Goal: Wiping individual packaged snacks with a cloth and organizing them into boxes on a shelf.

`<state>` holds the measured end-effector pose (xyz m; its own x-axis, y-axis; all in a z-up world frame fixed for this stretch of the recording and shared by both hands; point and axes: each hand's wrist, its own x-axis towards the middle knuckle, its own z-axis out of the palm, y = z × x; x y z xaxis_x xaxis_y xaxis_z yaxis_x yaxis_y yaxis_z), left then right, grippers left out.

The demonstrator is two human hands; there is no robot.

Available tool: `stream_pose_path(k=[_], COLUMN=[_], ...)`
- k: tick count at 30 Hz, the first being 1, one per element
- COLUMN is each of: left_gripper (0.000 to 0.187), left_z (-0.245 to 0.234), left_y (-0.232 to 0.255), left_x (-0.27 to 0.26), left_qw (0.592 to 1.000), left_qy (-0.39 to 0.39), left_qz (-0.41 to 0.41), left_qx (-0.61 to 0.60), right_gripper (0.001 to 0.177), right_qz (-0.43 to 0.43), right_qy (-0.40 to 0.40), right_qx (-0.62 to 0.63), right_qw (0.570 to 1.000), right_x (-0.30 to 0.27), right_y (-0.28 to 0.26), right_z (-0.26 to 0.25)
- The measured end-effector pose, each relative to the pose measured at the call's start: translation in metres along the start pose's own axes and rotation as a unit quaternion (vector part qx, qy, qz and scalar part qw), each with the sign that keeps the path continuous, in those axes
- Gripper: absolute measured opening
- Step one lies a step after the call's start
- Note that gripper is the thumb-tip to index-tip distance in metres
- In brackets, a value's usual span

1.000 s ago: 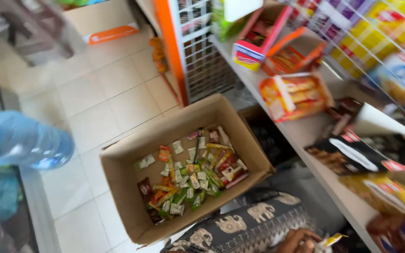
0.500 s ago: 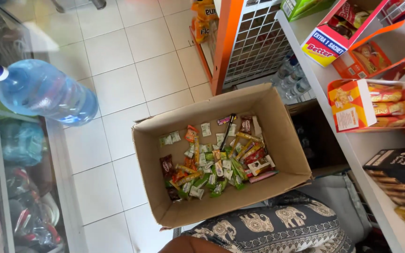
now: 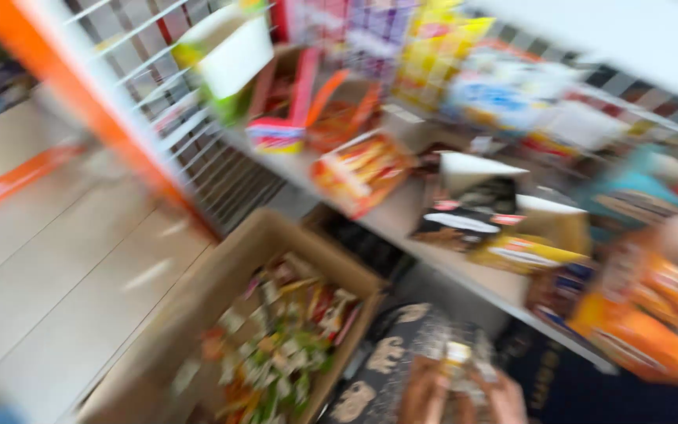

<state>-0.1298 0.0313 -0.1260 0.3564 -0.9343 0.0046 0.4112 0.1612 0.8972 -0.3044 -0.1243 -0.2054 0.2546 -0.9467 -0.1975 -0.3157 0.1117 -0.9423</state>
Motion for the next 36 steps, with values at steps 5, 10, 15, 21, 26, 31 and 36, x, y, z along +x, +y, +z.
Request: stream_pose_path(k=[5,10,15,21,26,31,36], left_gripper=[0.061,0.057,0.051,0.047,0.048,0.047,0.049], left_z=[-0.030,-0.020,-0.009,0.002,-0.010,-0.010,0.003], left_y=[0.088,0.082,0.030,0.069,0.102,0.092,0.122], left_x=[0.101,0.104,0.080,0.083,0.089,0.081,0.106], left_qw=[0.993,0.998,0.996,0.996,0.998,0.997,0.995], left_qy=[0.047,0.002,-0.064,-0.053,0.009,0.025,0.081], left_qz=[-0.086,-0.056,-0.067,-0.066,-0.053,-0.029,-0.019], left_qx=[-0.067,-0.001,0.007,0.034,-0.016,-0.065,-0.058], right_gripper=[0.033,0.030,0.042,0.033,0.038,0.037,0.037], right_qz=[-0.154,-0.240,-0.245,-0.261,-0.254,-0.234,-0.301], right_qy=[-0.014,0.003,0.264,0.215,0.027,0.057,0.043], right_qx=[-0.156,-0.201,-0.177,-0.168,-0.208,-0.205,-0.199], right_qw=[0.976,0.950,0.916,0.926,0.944,0.949,0.932], right_x=[-0.067,-0.055,-0.073,-0.078,-0.095,-0.096,-0.092], right_y=[-0.049,-0.121,-0.254,-0.259,-0.214,-0.222,-0.211], right_z=[0.106,0.077,0.053,0.060,0.073,0.065,0.068])
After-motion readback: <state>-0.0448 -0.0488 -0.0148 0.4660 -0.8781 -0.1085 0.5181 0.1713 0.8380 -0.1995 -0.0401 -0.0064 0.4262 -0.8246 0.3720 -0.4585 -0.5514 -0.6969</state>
